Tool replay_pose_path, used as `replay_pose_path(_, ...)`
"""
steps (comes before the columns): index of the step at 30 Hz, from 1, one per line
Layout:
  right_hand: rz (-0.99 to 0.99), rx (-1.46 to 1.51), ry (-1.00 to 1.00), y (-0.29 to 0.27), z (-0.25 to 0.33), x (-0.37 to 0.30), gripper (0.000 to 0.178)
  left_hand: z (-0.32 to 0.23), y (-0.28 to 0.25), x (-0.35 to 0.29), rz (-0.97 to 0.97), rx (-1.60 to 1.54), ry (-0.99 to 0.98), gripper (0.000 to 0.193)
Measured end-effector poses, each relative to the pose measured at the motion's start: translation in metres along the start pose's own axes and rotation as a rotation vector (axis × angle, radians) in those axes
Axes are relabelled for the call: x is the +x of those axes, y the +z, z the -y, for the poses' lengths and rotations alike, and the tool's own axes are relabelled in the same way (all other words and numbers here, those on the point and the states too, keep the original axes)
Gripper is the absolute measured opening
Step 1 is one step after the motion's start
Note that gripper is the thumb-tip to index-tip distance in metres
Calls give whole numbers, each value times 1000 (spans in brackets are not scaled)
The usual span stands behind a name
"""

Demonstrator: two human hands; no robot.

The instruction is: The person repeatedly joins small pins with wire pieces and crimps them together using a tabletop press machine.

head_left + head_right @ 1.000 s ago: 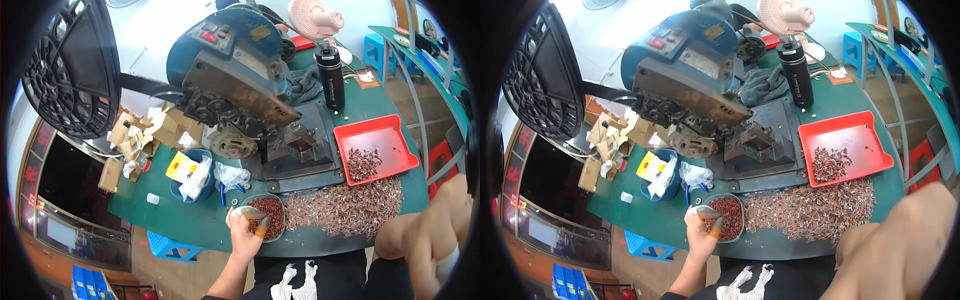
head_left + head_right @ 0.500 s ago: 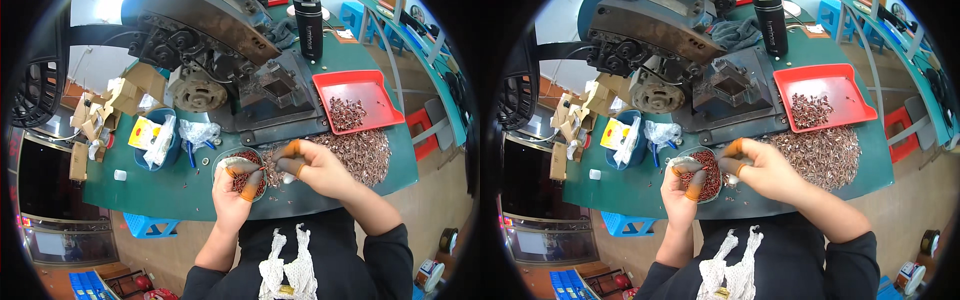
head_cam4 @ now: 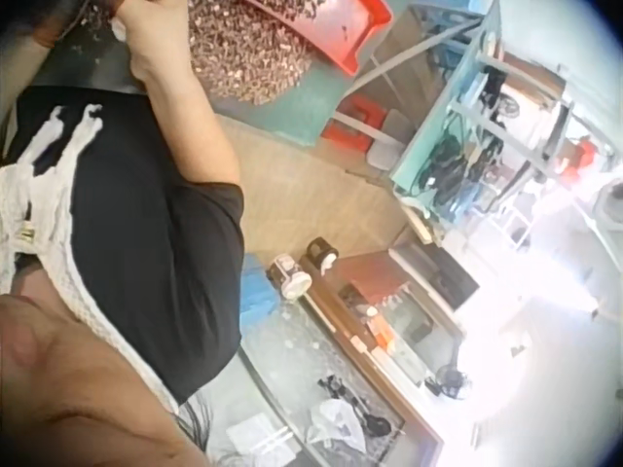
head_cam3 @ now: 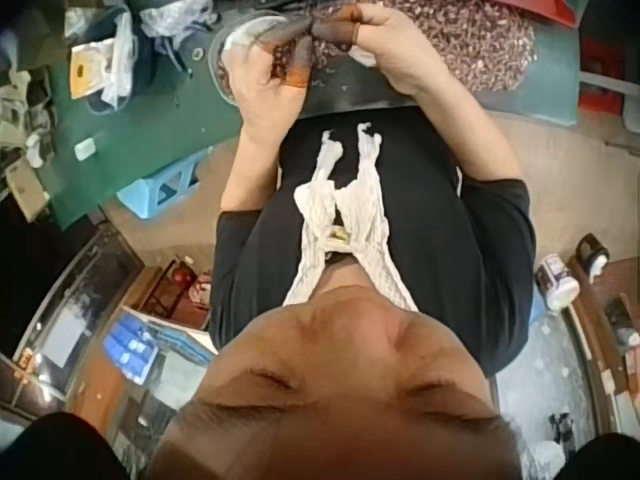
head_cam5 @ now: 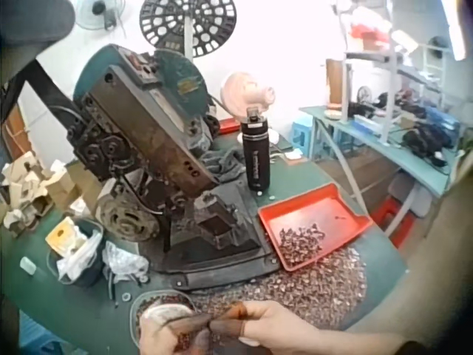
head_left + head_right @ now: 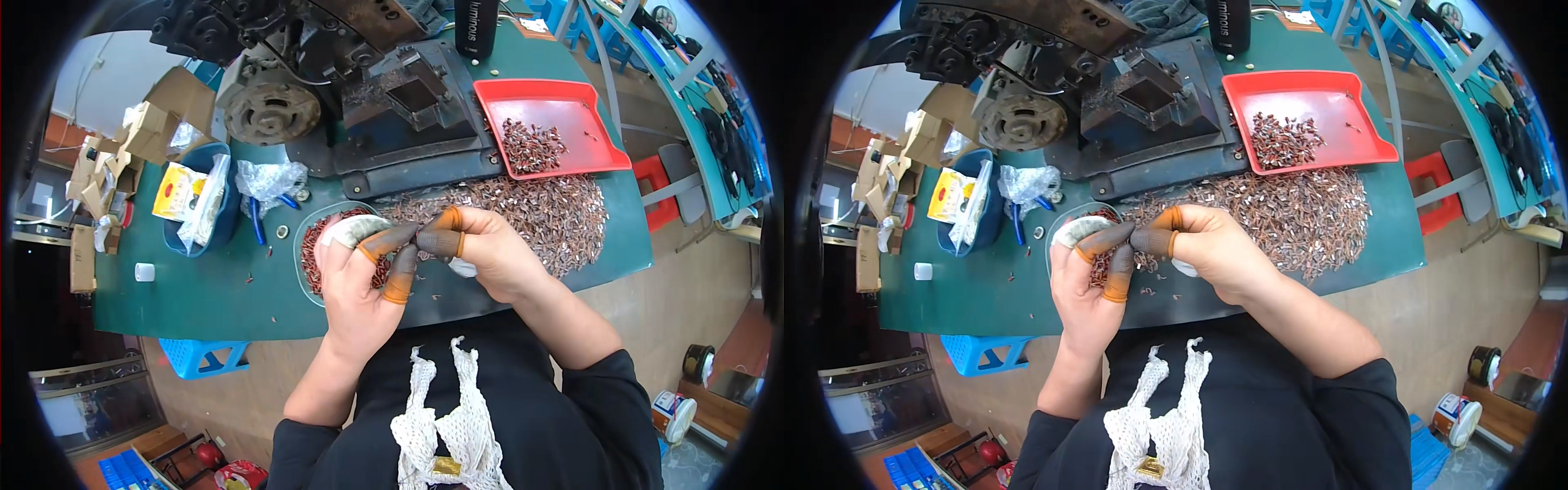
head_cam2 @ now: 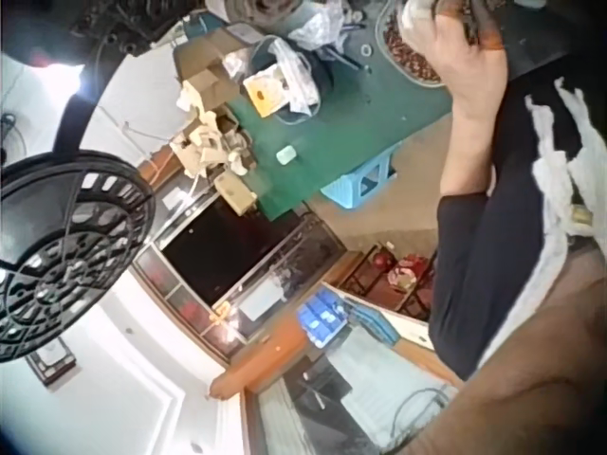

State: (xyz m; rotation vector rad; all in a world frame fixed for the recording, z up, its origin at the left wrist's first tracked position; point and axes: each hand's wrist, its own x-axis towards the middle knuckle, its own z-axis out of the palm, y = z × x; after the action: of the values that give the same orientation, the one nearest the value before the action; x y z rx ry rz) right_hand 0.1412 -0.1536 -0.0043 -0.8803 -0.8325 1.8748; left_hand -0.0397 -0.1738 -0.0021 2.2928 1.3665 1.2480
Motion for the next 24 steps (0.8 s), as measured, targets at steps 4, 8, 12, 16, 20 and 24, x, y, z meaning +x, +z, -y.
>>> replay_pose_path(4, 3, 62, 85, -11, 3, -8, 13, -11, 6, 2, 58, -97, -33, 35)
replay_pose_path(8, 29, -178, 53, -25, 2, -15, 12, -12, 11, -4, 33, -99, -59, 29)
replay_pose_path(12, -42, -818, -197, -36, 10, -37, 11, -14, 3, -7, 45, -248, -154, 22)
replay_pose_path(16, -150, -1449, -476, -46, -4, -55, 16, -9, -1, -15, 16, -270, -227, 20)
replay_pose_path(20, -102, -1585, -543, -48, -17, -52, 16, -8, 0, -18, 21, -285, -262, 18)
replay_pose_path(24, 44, -1546, -488, -55, -8, -56, 19, -7, -1, -22, -14, -309, -292, 18)
